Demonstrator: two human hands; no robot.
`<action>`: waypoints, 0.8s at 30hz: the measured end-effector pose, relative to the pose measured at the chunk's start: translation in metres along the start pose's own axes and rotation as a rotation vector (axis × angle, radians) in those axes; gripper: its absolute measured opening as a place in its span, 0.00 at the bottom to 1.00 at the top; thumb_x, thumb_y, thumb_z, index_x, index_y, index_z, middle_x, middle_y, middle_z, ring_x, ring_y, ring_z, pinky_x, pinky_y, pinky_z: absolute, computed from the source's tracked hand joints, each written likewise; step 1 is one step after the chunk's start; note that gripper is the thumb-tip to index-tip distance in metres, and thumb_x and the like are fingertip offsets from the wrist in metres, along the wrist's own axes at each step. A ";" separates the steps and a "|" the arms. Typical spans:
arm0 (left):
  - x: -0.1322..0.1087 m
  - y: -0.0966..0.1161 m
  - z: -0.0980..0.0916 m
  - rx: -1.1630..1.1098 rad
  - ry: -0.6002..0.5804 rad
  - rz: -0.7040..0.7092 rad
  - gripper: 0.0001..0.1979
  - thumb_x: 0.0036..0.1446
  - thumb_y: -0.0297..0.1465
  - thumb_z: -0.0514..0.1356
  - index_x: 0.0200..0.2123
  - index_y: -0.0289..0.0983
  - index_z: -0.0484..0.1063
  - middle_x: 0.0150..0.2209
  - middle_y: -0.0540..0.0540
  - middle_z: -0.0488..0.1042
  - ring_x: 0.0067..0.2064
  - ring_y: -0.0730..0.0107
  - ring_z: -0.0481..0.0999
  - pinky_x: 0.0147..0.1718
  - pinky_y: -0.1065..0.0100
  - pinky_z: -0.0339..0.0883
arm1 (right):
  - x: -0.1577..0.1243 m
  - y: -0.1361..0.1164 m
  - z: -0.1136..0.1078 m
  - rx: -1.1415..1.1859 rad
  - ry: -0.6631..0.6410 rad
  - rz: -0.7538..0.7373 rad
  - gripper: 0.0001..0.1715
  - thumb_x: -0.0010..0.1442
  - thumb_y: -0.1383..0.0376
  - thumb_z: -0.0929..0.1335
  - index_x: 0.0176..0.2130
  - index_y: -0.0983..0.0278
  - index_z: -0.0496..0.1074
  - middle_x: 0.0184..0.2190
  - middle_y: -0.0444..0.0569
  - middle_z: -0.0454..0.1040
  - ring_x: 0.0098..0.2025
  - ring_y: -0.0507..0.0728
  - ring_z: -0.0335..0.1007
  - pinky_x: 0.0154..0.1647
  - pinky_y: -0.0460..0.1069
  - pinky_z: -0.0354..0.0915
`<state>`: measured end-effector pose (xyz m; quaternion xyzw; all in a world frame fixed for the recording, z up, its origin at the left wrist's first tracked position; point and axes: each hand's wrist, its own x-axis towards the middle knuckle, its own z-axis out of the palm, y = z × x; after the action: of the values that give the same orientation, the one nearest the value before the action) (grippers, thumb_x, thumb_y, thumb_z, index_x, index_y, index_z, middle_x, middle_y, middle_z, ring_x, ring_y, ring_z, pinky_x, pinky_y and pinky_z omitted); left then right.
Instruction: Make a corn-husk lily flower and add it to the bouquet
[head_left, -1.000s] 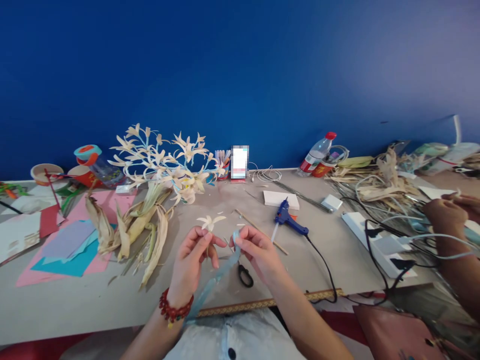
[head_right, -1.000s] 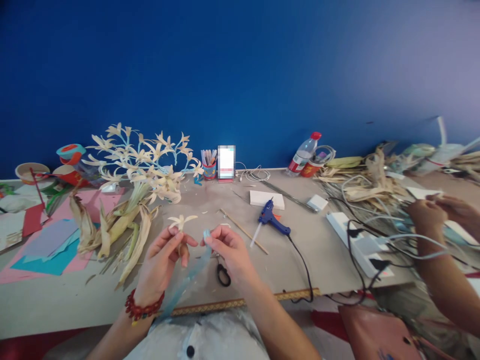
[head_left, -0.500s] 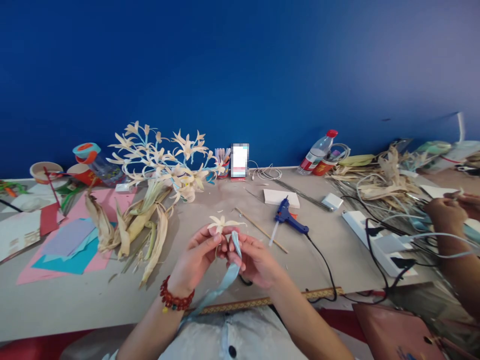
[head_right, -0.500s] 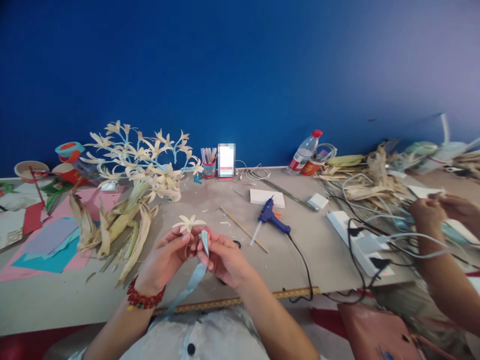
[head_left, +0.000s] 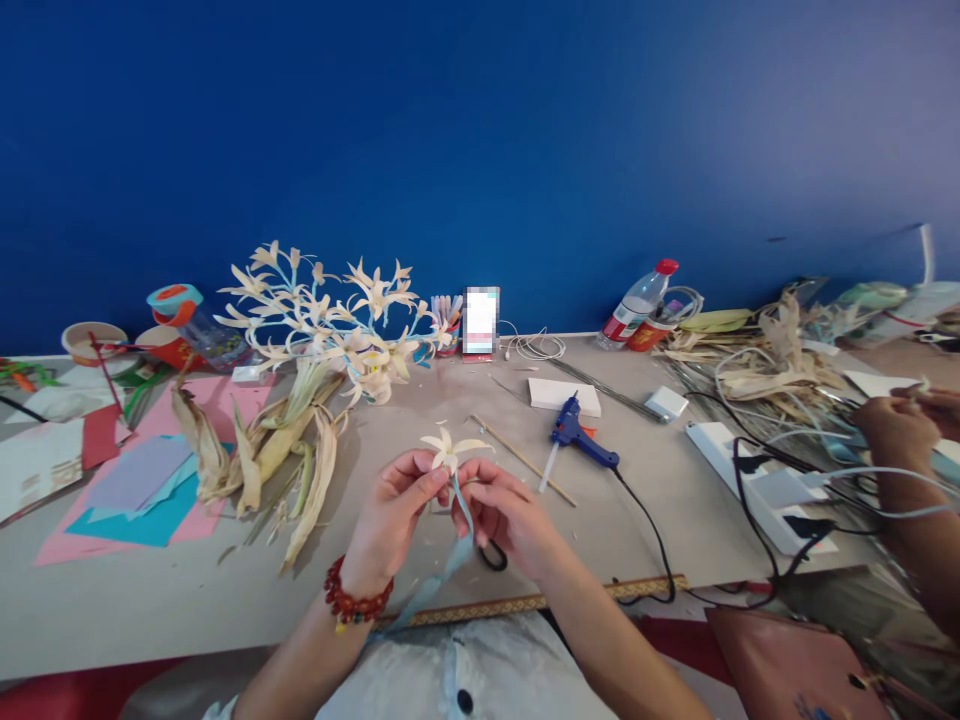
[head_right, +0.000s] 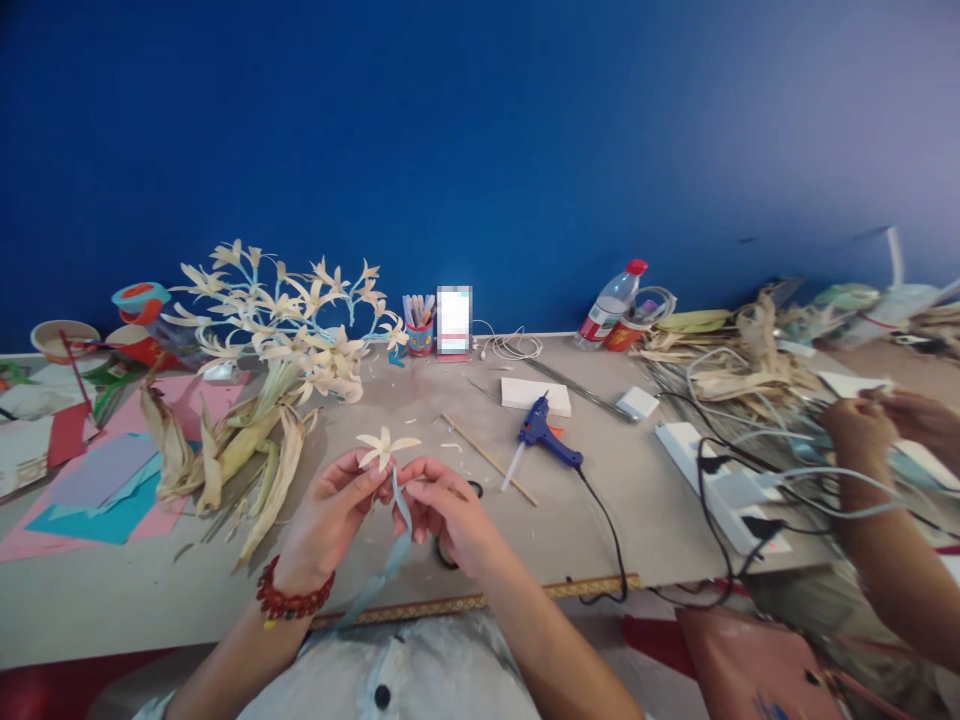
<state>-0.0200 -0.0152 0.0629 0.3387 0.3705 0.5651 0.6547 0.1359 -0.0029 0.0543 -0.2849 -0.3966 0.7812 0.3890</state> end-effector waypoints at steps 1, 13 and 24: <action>0.000 -0.001 0.000 0.027 0.021 0.034 0.05 0.54 0.30 0.66 0.28 0.36 0.74 0.26 0.51 0.72 0.28 0.76 0.69 0.29 0.73 0.64 | -0.001 0.000 0.000 -0.082 0.046 -0.067 0.16 0.56 0.56 0.72 0.38 0.62 0.66 0.26 0.44 0.71 0.24 0.50 0.64 0.20 0.43 0.53; -0.001 -0.008 0.004 0.051 0.056 0.110 0.05 0.56 0.30 0.65 0.29 0.36 0.73 0.29 0.51 0.73 0.30 0.76 0.69 0.32 0.73 0.63 | 0.002 -0.001 0.006 -0.104 0.187 -0.241 0.15 0.54 0.59 0.74 0.28 0.63 0.66 0.29 0.42 0.67 0.22 0.46 0.58 0.19 0.42 0.53; -0.002 -0.002 0.002 0.122 0.040 0.119 0.05 0.56 0.31 0.65 0.29 0.36 0.74 0.30 0.49 0.74 0.31 0.72 0.72 0.35 0.70 0.65 | 0.003 0.004 0.002 0.004 0.245 -0.260 0.12 0.55 0.61 0.74 0.28 0.63 0.69 0.29 0.41 0.67 0.17 0.44 0.56 0.15 0.42 0.52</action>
<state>-0.0170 -0.0179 0.0626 0.3881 0.3964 0.5860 0.5907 0.1311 -0.0027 0.0518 -0.3234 -0.3781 0.6844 0.5330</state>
